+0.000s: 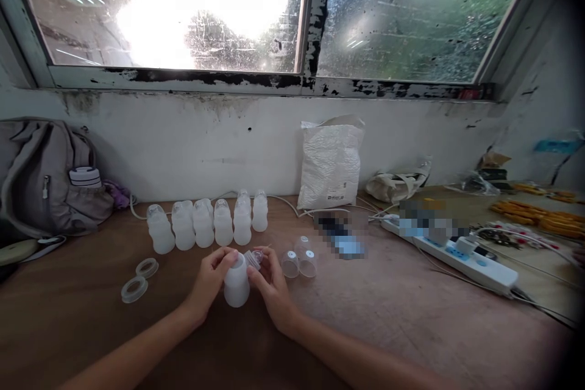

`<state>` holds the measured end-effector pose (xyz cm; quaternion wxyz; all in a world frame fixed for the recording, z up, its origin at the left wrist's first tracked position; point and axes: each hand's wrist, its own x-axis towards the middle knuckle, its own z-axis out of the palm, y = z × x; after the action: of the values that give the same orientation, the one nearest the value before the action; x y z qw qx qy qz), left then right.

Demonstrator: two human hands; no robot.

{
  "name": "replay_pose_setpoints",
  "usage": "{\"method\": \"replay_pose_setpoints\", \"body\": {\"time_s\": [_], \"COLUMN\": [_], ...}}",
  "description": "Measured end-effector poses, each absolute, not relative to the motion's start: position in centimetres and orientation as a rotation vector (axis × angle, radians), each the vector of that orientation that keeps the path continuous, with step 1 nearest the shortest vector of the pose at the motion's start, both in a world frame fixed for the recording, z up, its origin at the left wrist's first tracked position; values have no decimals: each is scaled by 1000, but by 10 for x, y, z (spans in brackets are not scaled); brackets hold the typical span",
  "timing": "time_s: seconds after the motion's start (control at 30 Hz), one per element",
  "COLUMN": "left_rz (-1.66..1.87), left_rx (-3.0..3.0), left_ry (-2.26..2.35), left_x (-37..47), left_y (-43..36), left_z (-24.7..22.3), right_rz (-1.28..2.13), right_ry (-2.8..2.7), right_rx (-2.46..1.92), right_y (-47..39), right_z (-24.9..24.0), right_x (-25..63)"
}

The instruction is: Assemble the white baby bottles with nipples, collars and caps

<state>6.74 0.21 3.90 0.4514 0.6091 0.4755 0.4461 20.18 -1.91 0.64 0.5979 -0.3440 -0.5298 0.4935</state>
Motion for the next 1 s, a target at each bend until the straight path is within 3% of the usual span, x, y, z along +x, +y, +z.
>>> {"method": "replay_pose_setpoints", "body": {"time_s": [0.23,0.63,1.0], "left_rz": [1238,900,691], "left_rx": [1443,1661,1267], "left_ry": [1063,916,660], "left_x": [73,61,54], "left_y": [-8,-1,-10], "left_z": [15,7,19], "right_rz": [1103,1036,1441], "right_ry": [-1234,-1324,-1482], "right_rx": [-844,-826,-725], "right_y": [-23,-18,-12], "right_z": [9,30,53], "right_x": [202,210,220]}}
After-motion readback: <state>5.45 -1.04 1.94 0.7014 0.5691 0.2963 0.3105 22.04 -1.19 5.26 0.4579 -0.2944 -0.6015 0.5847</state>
